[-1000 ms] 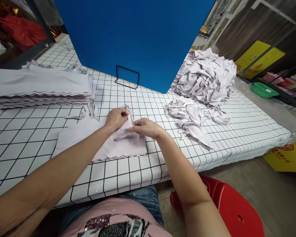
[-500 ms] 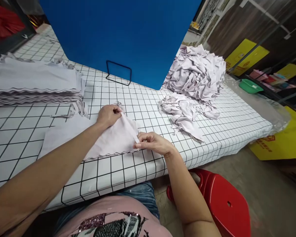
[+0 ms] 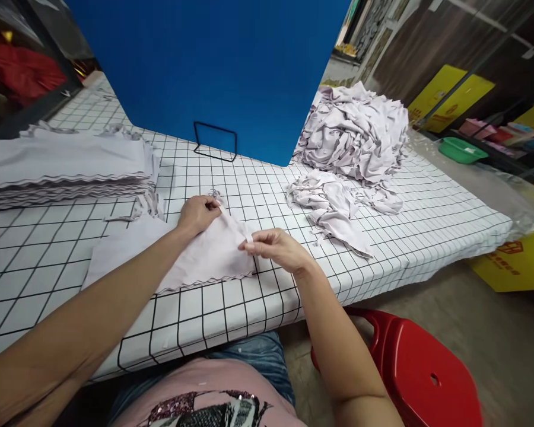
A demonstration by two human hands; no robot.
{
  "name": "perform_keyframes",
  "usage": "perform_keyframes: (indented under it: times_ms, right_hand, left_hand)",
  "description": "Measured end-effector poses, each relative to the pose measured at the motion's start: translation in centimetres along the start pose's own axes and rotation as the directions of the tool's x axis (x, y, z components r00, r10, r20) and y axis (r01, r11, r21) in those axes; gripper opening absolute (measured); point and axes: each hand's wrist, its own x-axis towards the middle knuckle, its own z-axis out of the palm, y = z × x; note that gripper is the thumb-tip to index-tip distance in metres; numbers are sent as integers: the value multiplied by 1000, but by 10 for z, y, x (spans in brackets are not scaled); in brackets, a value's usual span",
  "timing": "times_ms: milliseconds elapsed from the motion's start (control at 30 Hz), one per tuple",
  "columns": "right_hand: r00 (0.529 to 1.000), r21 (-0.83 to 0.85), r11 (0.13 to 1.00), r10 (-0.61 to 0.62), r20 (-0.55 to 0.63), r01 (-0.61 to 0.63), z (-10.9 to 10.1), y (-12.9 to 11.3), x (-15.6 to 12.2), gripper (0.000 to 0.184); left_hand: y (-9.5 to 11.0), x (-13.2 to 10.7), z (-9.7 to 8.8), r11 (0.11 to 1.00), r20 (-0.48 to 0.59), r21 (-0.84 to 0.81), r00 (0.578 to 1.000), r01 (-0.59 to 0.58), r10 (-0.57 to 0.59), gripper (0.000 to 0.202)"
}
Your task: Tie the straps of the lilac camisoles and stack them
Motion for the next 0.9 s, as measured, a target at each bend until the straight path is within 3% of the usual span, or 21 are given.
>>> perform_keyframes:
  times_ms: [100, 233, 633, 800, 900]
  right_hand:
    - [994, 10, 998, -54, -93, 56, 1, -12, 28, 22]
    - [996, 68, 995, -74, -54, 77, 6, -23, 53, 27]
    - [991, 73, 991, -108, -75, 113, 12, -6, 61, 24]
    - [977, 29, 991, -127, -171, 134, 16, -7, 74, 25]
    - [970, -76, 979, -201, -140, 191, 18, -8, 86, 23]
  left_hand:
    - [1, -1, -2, 1000, -4, 13, 1000, 5, -5, 9]
    - [3, -2, -5, 1000, -13, 15, 1000, 5, -5, 12]
    - [4, 1, -5, 1000, -20, 26, 1000, 14, -14, 24]
    - [5, -4, -29, 999, 6, 24, 999, -33, 33, 18]
    - [1, -22, -50, 983, 152, 42, 973, -180, 172, 24]
